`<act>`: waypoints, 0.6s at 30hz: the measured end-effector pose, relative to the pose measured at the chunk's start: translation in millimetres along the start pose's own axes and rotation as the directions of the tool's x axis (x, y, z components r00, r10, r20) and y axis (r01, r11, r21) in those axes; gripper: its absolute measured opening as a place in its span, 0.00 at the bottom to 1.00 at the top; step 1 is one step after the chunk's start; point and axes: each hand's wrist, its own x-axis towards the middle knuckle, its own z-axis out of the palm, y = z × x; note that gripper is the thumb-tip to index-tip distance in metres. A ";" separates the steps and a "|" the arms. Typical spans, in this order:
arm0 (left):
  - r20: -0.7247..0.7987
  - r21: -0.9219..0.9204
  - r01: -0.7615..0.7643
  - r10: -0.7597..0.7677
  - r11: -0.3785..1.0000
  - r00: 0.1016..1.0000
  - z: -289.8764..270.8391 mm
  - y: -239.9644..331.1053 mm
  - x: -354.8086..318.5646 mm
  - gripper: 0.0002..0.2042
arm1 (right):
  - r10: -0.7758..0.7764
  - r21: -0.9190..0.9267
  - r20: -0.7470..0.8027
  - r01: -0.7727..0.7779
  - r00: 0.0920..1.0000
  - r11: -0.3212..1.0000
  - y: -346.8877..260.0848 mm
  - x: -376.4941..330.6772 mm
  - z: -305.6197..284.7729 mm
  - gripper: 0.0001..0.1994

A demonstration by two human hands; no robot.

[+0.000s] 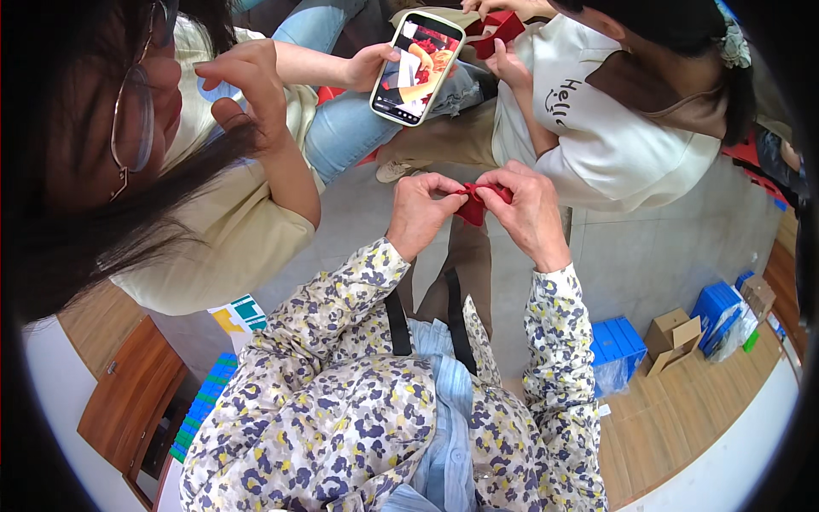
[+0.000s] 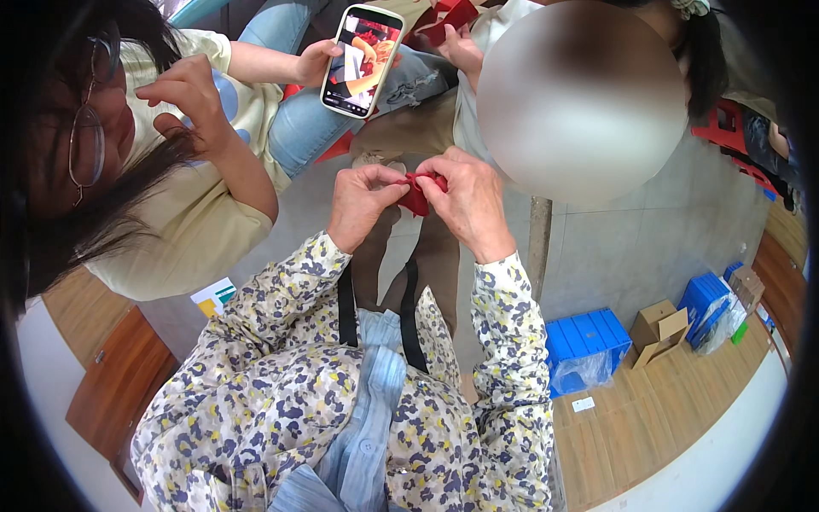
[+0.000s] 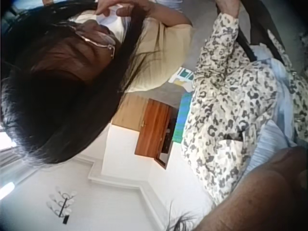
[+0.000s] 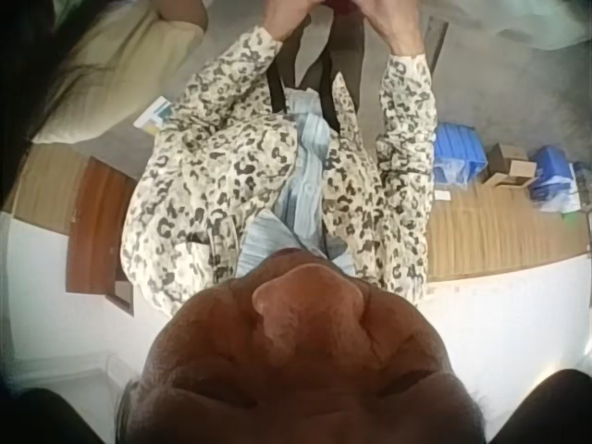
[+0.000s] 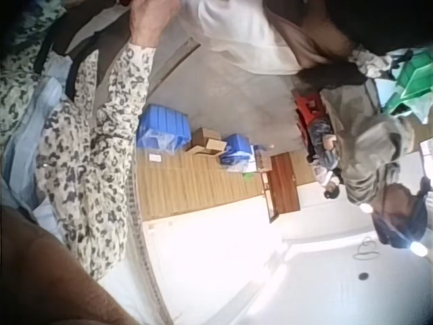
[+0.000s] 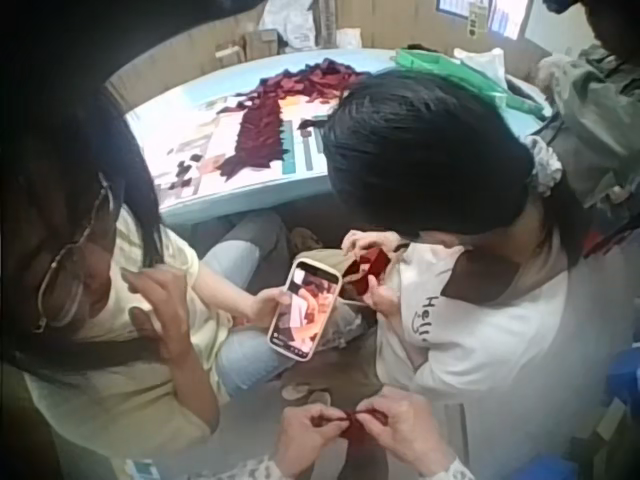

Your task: Tying a red fabric ribbon into a decorative bow while following instructions.

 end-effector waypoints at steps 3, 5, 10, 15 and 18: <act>-0.023 0.002 -0.014 0.014 1.000 1.000 0.6 0.3 0.2 0.05 | -0.073 -0.079 -0.037 0.069 0.997 0.994 -5.6 0.9 2.4 0.05; -0.033 -0.018 -0.031 0.030 0.999 0.999 0.9 -0.1 0.6 0.04 | -0.095 -0.109 -0.045 0.090 0.994 0.990 -7.4 -0.4 4.5 0.04; -0.058 -0.044 -0.033 0.030 0.998 0.998 -4.1 -1.7 -0.4 0.04 | -0.162 -0.183 -0.046 0.151 0.986 0.971 -21.4 -5.8 11.5 0.03; -0.102 -0.009 -0.038 0.037 0.999 0.994 -8.3 0.3 0.4 0.04 | -0.259 -0.373 -0.102 0.204 0.961 0.905 -36.4 -11.9 22.6 0.04; -0.131 0.015 -0.044 0.045 0.999 0.990 -9.8 5.9 1.1 0.05 | -0.302 -0.450 -0.146 0.209 0.942 0.868 -44.5 -14.8 31.7 0.04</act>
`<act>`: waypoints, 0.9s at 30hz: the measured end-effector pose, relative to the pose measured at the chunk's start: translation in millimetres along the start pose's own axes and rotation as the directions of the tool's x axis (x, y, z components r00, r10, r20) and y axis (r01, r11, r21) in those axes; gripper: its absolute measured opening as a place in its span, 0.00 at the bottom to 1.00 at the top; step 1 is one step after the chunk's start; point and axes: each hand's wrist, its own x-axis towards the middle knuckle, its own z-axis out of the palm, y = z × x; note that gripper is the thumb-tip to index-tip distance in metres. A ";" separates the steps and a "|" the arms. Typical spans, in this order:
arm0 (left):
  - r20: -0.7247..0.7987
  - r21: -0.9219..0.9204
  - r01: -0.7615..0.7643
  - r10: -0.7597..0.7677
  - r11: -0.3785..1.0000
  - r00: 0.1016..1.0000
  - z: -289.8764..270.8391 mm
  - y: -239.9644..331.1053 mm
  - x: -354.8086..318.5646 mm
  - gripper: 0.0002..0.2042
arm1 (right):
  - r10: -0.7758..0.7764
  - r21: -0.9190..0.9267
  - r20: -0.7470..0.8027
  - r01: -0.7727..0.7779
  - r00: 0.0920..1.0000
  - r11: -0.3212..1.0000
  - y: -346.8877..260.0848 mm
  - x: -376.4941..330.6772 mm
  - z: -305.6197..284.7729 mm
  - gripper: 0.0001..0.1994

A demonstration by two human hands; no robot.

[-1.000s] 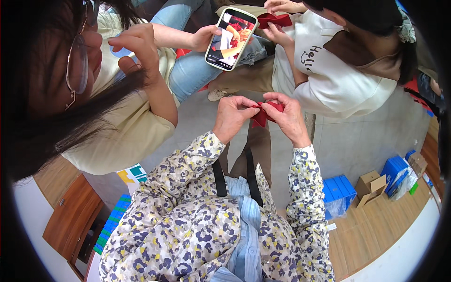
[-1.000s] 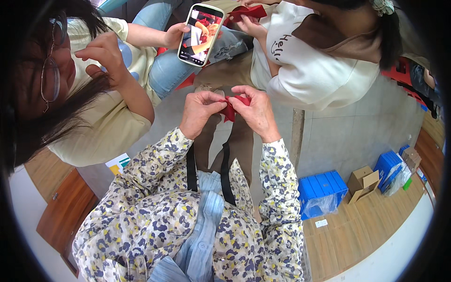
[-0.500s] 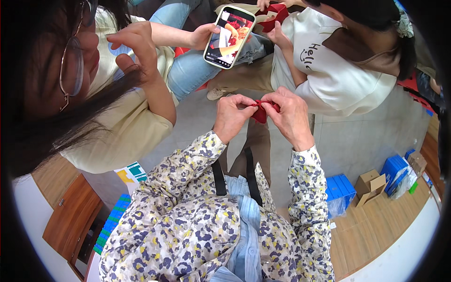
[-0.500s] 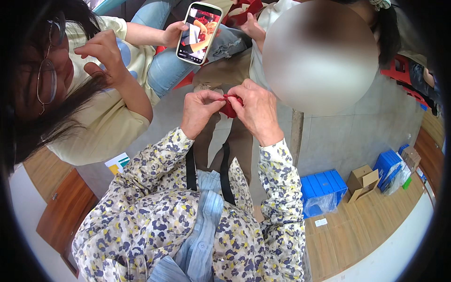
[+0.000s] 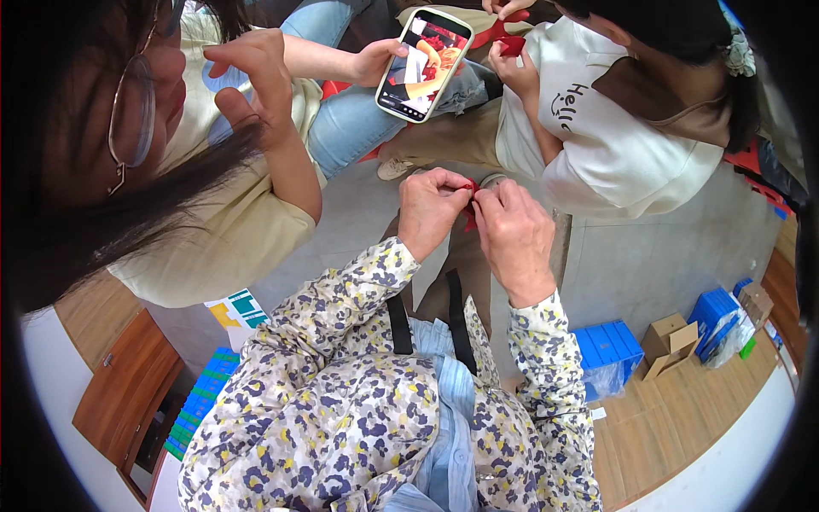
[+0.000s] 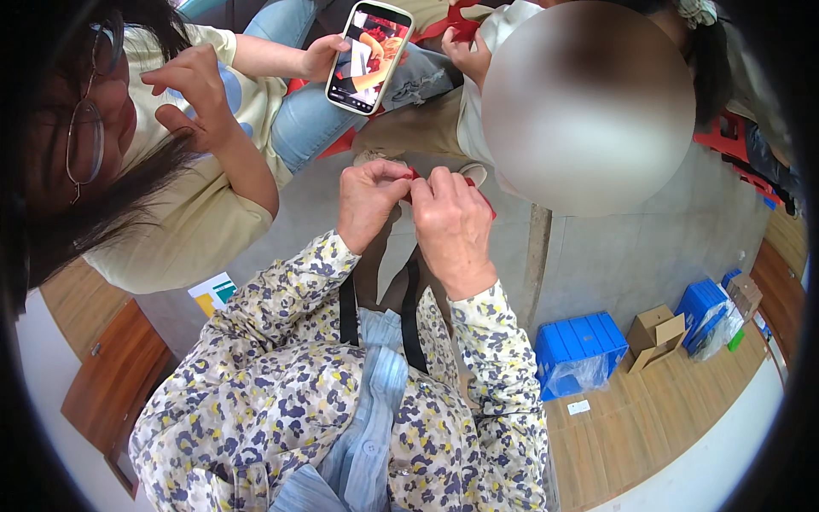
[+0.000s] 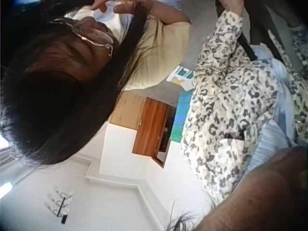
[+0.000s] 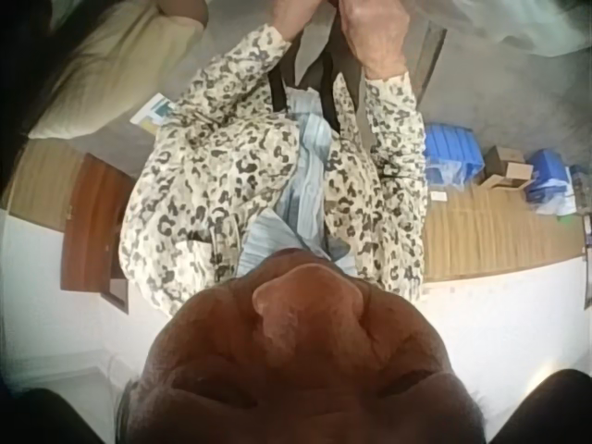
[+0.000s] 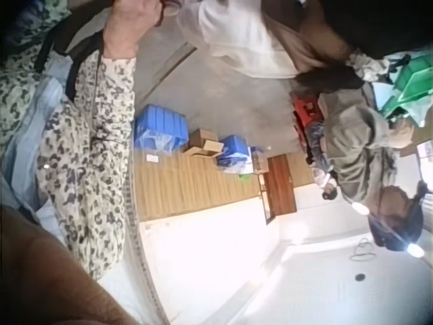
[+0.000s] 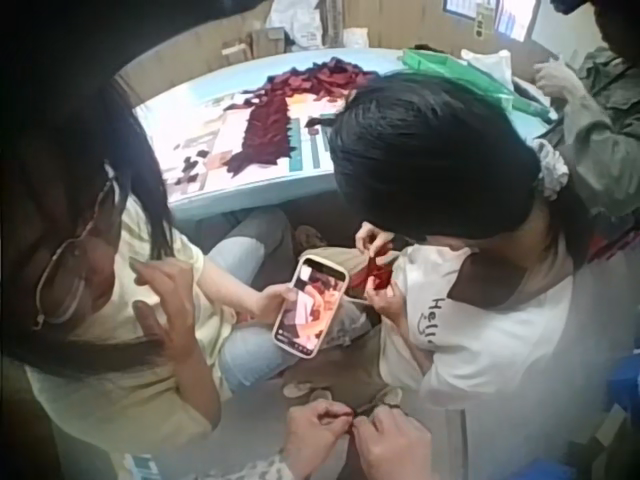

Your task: Tying a red fabric ribbon into a decorative bow while following instructions.

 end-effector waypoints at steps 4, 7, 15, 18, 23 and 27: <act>-0.035 0.065 0.029 -0.027 0.997 0.999 -0.9 13.0 -0.6 0.05 | -0.007 -0.112 -0.015 0.005 1.000 0.994 -12.2 -5.6 4.2 0.05; -0.048 0.059 0.045 -0.042 0.997 0.998 0.5 9.1 1.4 0.06 | 0.021 -0.132 -0.070 -0.030 0.997 0.991 -16.9 -13.3 10.1 0.06; -0.049 -0.107 0.152 -0.158 0.983 0.986 18.4 -1.0 3.4 0.05 | 0.104 -0.106 -0.135 -0.119 0.985 0.987 -12.5 -40.5 19.6 0.12; -0.060 -0.157 0.176 -0.187 0.972 0.981 22.5 1.9 5.5 0.05 | 0.097 -0.119 -0.124 -0.112 0.987 0.987 -9.8 -45.9 22.4 0.13; -0.021 -0.234 0.225 -0.236 0.946 0.972 27.7 2.5 10.4 0.04 | 0.112 -0.101 -0.124 -0.125 0.986 0.987 0.4 -54.7 31.5 0.14; -0.017 -0.263 0.249 -0.262 0.932 0.965 32.0 -0.5 11.7 0.04 | 0.132 -0.125 -0.081 -0.142 0.988 0.982 6.8 -60.0 33.1 0.14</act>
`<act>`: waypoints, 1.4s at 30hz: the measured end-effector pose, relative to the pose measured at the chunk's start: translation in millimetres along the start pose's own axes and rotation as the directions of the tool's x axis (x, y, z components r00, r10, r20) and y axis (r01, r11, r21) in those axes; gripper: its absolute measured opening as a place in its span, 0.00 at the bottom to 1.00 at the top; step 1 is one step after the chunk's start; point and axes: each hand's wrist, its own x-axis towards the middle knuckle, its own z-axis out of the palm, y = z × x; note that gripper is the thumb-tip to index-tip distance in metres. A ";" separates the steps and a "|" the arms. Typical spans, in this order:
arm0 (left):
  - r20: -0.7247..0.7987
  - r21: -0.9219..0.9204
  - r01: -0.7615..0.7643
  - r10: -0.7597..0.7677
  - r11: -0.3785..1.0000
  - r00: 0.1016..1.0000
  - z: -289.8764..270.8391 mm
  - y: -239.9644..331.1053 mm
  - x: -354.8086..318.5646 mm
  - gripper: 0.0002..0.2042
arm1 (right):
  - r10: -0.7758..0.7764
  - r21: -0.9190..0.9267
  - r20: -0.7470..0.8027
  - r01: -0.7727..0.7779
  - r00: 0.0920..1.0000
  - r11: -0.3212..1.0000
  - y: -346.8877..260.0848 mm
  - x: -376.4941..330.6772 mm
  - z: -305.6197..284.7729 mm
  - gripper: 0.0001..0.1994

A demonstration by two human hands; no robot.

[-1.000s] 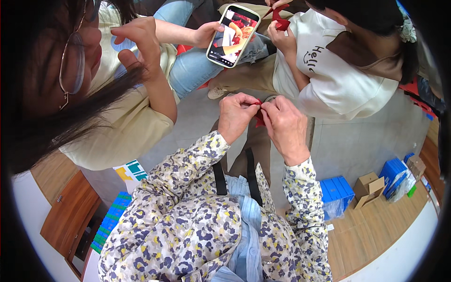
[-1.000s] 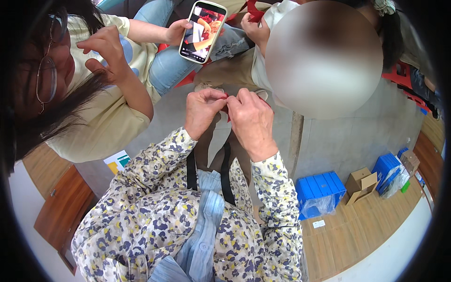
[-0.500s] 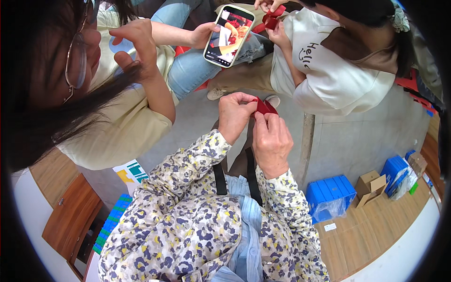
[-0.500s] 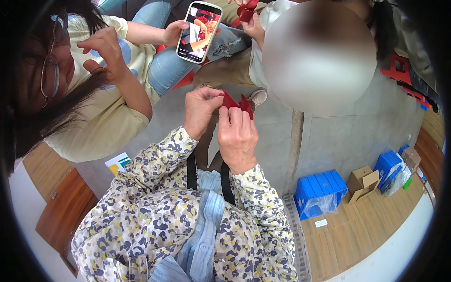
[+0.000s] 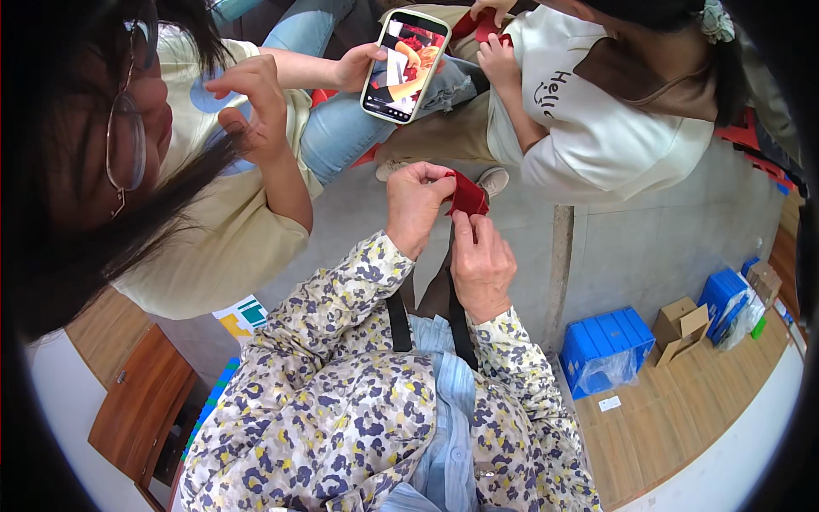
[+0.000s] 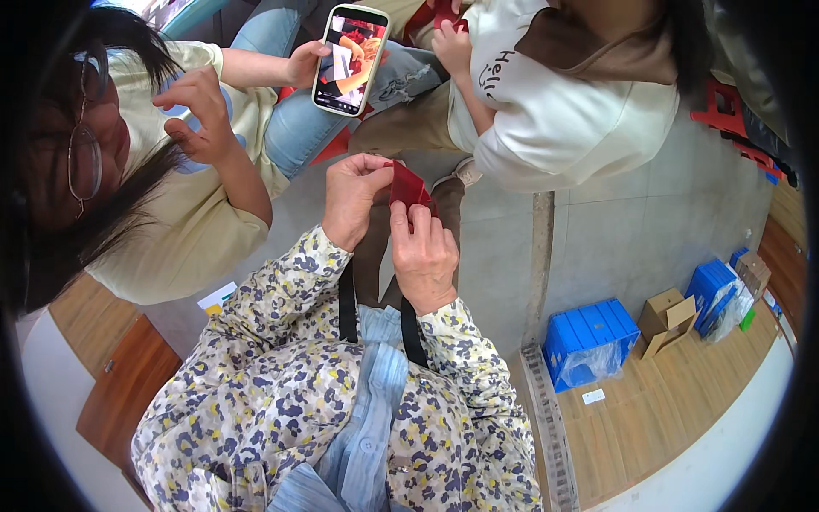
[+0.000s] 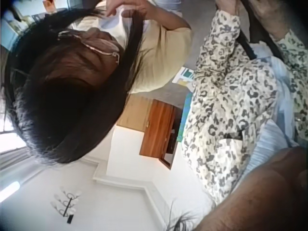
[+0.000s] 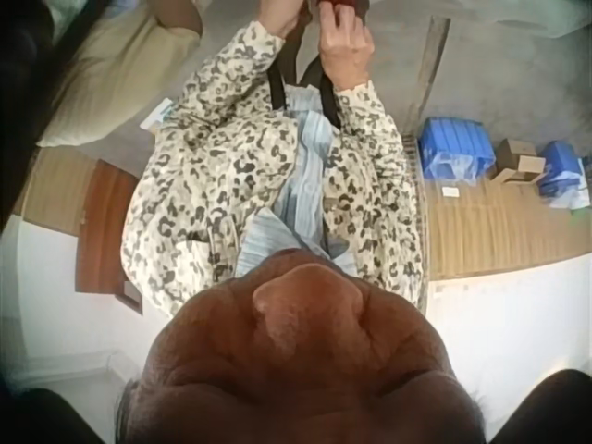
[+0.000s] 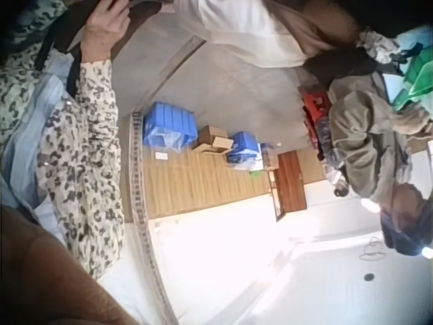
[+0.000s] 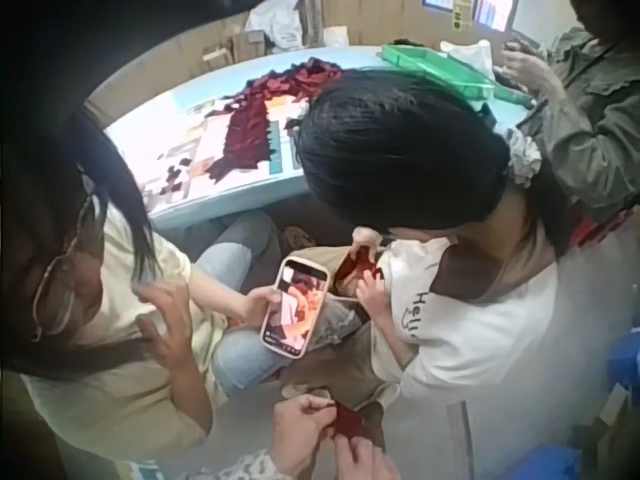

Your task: Tying a red fabric ribbon into a decorative bow while following instructions.

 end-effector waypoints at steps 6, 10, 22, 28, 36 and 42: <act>0.015 -0.112 0.095 -0.094 0.989 0.995 8.2 -10.5 1.6 0.03 | 0.039 -0.015 0.053 -0.038 0.998 0.999 11.4 -17.1 10.6 0.14; 0.007 -0.185 0.144 -0.145 0.972 0.989 10.9 -19.7 2.4 0.03 | 0.044 0.118 0.040 -0.049 0.998 0.992 17.2 -20.8 14.2 0.13; -0.005 -0.124 -0.078 0.078 0.989 0.997 25.4 -35.4 -9.8 0.05 | 0.502 0.714 0.470 -0.647 0.726 0.268 51.3 -38.8 35.7 0.21; 0.030 -0.114 -0.125 0.129 0.986 0.991 37.2 -38.1 -12.1 0.05 | 0.324 0.794 0.140 -0.301 0.936 0.528 76.6 -41.4 56.2 0.27; 0.101 -0.159 -0.015 0.031 0.987 0.994 56.6 -54.8 -21.6 0.05 | 0.445 0.899 0.125 -0.291 0.887 0.328 102.0 -53.6 60.9 0.25; 0.244 -0.102 0.154 -0.126 0.983 0.962 74.5 -65.0 -29.0 0.05 | 0.255 0.902 0.205 -0.283 0.945 0.325 146.6 -66.6 55.1 0.17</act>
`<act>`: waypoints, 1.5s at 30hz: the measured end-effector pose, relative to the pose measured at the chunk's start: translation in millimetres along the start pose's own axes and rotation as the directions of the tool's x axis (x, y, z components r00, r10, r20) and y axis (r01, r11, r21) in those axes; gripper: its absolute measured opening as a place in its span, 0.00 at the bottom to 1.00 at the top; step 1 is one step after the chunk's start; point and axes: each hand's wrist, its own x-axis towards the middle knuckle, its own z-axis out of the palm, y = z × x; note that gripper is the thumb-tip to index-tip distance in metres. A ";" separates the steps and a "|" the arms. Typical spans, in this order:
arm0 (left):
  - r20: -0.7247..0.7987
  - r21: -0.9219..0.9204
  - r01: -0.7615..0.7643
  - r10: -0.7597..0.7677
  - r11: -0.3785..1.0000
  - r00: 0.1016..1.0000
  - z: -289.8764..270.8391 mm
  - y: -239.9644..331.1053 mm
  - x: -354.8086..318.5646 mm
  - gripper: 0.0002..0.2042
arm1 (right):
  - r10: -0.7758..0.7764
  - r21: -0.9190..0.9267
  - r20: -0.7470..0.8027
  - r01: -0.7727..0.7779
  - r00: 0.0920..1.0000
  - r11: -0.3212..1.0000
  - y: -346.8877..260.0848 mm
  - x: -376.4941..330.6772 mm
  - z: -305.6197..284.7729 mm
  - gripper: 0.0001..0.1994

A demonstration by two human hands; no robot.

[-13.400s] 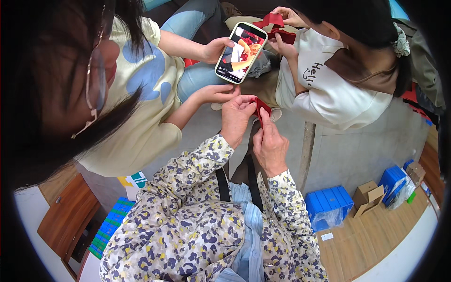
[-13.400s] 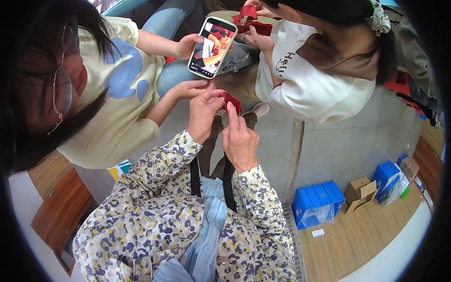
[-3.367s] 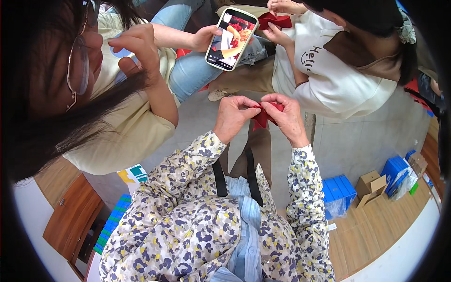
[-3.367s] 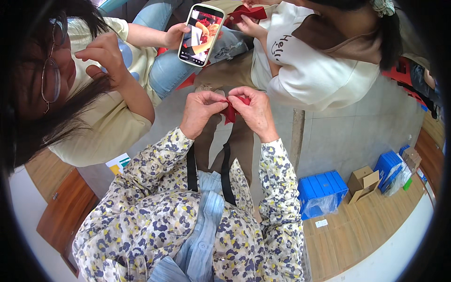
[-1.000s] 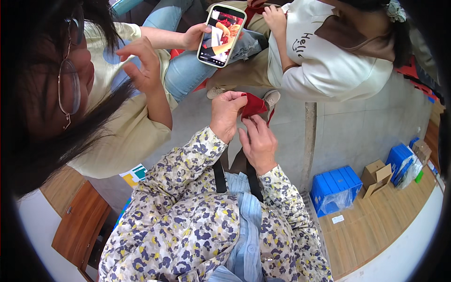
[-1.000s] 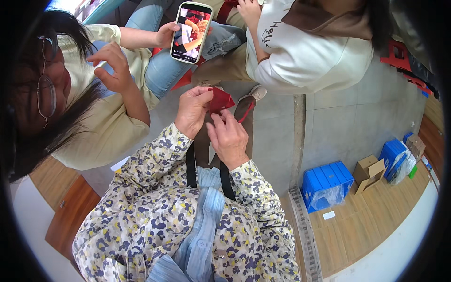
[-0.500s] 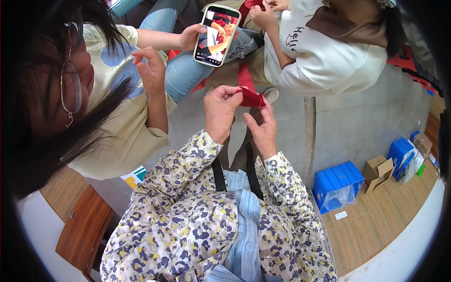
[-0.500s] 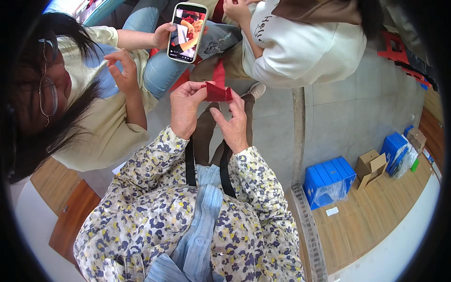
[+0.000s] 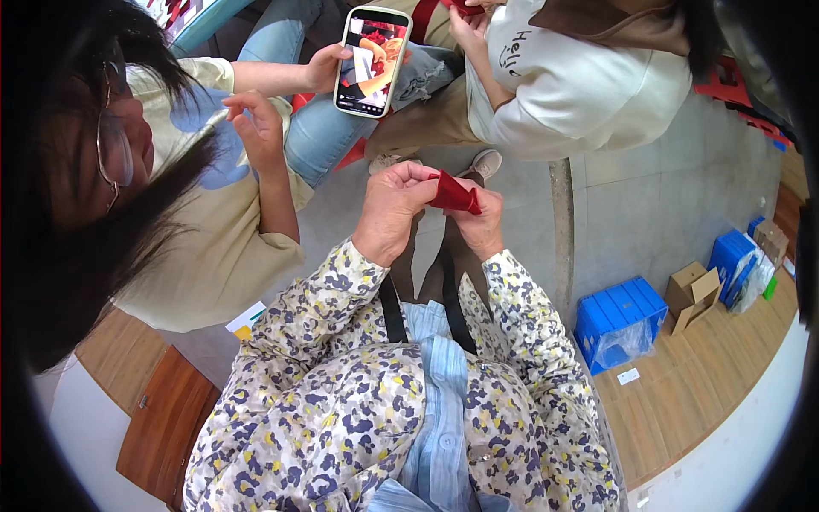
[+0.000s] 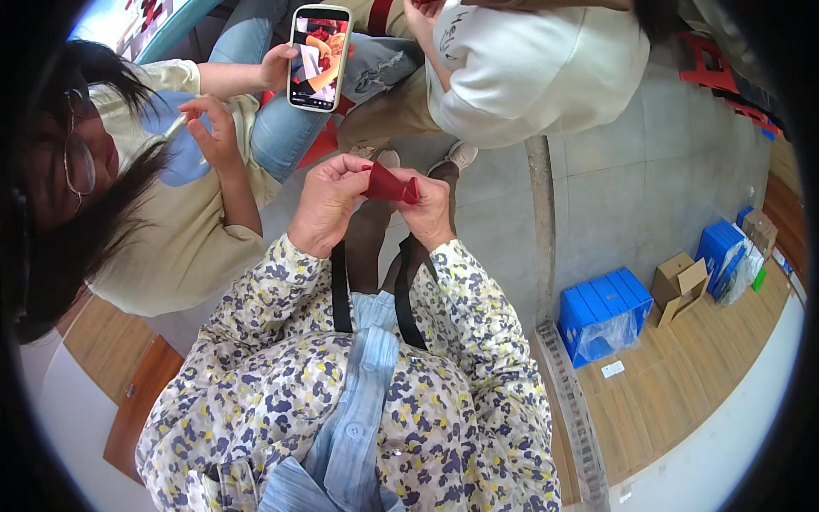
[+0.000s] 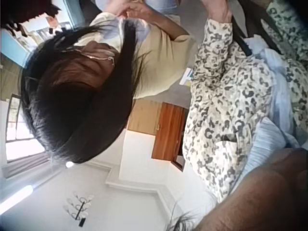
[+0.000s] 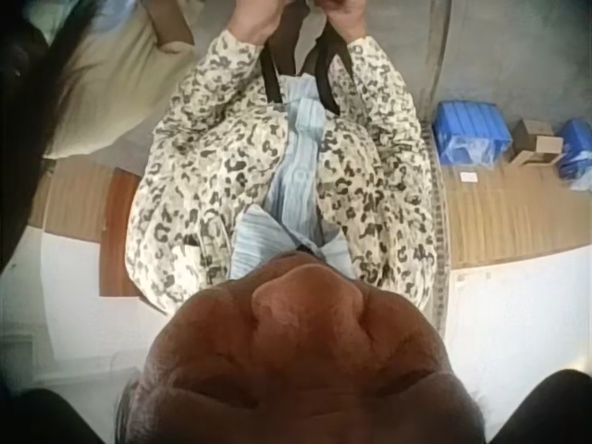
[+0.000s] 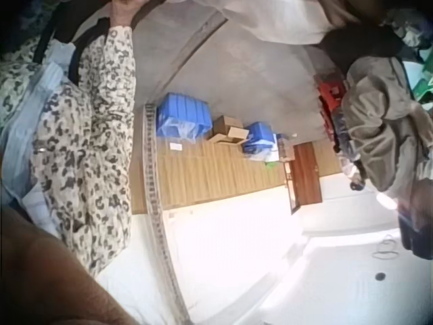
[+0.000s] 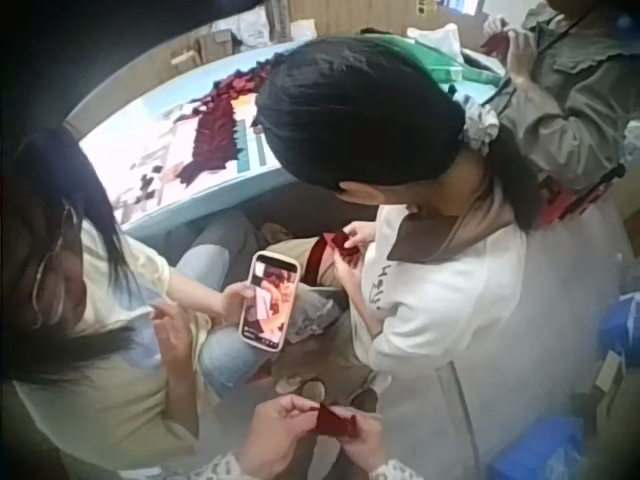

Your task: Tying a red fabric ribbon into a decorative bow while following instructions.

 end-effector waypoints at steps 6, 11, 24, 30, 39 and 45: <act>0.075 0.038 0.093 -0.095 0.995 0.993 6.3 -8.8 8.0 0.04 | 0.047 -0.036 -0.010 -0.047 0.999 0.998 -3.0 8.1 -21.5 0.17; 0.046 -0.135 0.116 -0.111 0.984 0.993 7.9 -4.8 14.0 0.06 | 0.195 0.221 -0.086 -0.172 0.977 0.960 -7.5 9.5 -30.2 0.17; 0.061 -0.104 -0.023 0.030 0.994 0.998 23.8 -4.0 16.9 0.04 | 0.473 0.367 0.139 -0.489 0.870 0.791 -48.3 22.3 -61.2 0.12; 0.056 -0.220 -0.092 0.107 0.971 0.993 14.6 -1.3 18.4 0.04 | 0.338 0.404 -0.106 -0.270 0.935 0.874 -57.7 25.8 -51.5 0.10; 0.087 -0.047 -0.111 0.114 0.993 0.990 21.1 -0.4 17.7 0.04 | 0.558 0.525 0.169 -0.553 0.813 0.647 -67.8 35.9 -63.4 0.07; 0.025 -0.043 -0.169 0.170 0.985 0.985 19.8 4.1 15.4 0.03 | 0.326 0.496 -0.212 -0.186 0.921 0.848 -71.0 28.8 -48.3 0.07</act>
